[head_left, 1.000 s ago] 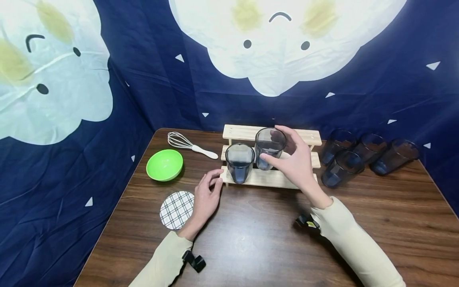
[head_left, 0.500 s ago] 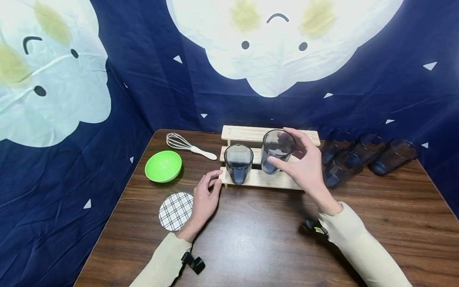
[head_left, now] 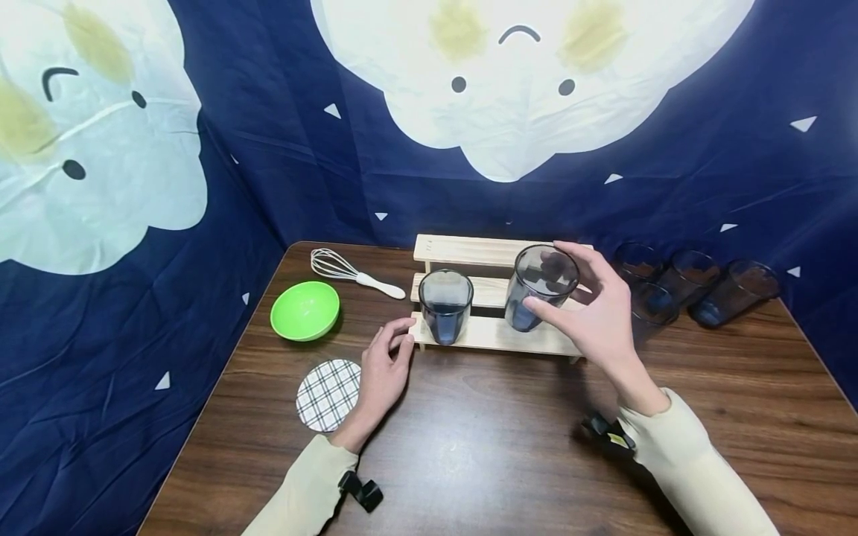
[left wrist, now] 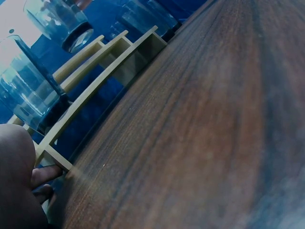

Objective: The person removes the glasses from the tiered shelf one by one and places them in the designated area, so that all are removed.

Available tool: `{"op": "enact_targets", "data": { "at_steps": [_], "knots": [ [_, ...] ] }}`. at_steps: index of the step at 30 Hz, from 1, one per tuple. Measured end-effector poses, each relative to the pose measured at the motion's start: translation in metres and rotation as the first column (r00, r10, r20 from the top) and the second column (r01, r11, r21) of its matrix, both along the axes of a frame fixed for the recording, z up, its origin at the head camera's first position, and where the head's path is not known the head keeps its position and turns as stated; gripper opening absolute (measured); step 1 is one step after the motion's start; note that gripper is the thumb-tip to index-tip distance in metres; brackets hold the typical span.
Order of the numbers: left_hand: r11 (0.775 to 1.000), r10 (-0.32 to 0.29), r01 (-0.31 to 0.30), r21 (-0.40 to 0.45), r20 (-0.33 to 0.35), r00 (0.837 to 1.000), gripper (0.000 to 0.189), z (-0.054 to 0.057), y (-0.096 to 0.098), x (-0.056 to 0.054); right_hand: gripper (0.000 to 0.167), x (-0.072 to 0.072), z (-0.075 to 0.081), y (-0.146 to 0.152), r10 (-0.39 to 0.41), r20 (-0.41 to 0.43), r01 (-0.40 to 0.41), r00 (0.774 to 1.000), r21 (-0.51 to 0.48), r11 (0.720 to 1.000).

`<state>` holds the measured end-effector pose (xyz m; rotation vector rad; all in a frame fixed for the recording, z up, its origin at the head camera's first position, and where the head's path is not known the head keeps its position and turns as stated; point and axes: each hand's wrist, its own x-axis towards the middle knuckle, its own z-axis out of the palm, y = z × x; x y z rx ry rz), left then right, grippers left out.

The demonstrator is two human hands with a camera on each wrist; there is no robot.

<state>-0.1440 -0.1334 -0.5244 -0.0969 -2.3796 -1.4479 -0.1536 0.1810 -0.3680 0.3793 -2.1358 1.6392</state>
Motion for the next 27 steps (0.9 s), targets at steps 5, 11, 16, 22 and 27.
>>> {"op": "enact_targets", "data": {
  "at_steps": [5, 11, 16, 22, 27],
  "knots": [
    [1.000, 0.004, -0.004, 0.004, -0.042, 0.999, 0.025, 0.007, 0.004, 0.004, 0.082, 0.005, -0.001, 0.007, -0.001, -0.014, 0.001, 1.000, 0.026, 1.000],
    [1.000, 0.007, -0.007, -0.003, -0.027, 1.000, 0.025, 0.005, 0.003, 0.002, 0.083, 0.010, -0.003, 0.015, 0.007, -0.024, -0.006, 1.000, 0.030, 1.000],
    [1.000, 0.005, -0.005, 0.015, -0.014, 1.000, 0.026, 0.009, 0.004, 0.004, 0.083, 0.015, -0.004, 0.019, 0.002, -0.013, -0.001, 1.000, 0.023, 1.000],
    [1.000, 0.010, -0.010, 0.026, 0.031, 0.999, 0.025, 0.014, 0.006, 0.005, 0.084, 0.023, -0.005, 0.027, -0.046, 0.006, 0.045, 0.999, 0.078, 0.996],
    [0.999, 0.002, -0.003, 0.034, 0.045, 0.999, 0.026, 0.013, 0.004, 0.004, 0.084, 0.027, -0.007, 0.033, -0.061, -0.019, 0.062, 0.998, 0.090, 0.994]
  ]
}}
